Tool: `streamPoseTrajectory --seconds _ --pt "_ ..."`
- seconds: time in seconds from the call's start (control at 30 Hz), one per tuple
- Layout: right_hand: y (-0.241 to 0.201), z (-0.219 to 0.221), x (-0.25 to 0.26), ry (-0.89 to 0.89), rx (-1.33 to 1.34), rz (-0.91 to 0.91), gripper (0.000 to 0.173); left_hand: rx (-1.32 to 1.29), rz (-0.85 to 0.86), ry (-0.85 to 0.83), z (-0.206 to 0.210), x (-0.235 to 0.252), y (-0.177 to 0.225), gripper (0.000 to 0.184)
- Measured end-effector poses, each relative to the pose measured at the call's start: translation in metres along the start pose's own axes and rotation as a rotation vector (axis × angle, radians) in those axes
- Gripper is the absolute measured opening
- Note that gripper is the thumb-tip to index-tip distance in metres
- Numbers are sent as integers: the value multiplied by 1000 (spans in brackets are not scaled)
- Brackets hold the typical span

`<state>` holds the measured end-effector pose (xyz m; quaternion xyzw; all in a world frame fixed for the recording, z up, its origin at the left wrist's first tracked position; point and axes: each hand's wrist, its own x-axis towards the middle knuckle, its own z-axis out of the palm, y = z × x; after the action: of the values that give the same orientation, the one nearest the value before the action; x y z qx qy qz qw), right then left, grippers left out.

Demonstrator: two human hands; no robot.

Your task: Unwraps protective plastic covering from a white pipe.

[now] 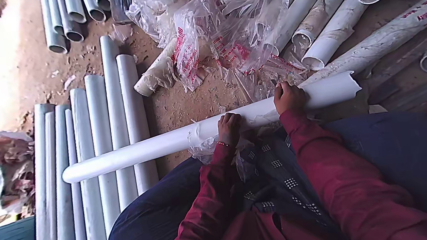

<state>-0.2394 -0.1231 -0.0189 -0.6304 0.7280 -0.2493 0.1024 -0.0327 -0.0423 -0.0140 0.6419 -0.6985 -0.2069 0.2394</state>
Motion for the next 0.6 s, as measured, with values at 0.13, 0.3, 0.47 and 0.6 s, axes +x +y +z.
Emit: streamPoseTrajectory --seconds 0.13,0.3,0.47,0.6 --pt "1 0 1 17 -5 -8 41 -171 55 38 -11 1 -12 20" --pt "0 0 2 -13 -9 -4 42 -76 10 121 -2 0 4 12" --pt "1 1 2 19 -16 -21 40 33 4 230 20 -4 10 11" --pt "2 3 1 25 -17 -15 39 2 -51 180 22 -2 6 12"
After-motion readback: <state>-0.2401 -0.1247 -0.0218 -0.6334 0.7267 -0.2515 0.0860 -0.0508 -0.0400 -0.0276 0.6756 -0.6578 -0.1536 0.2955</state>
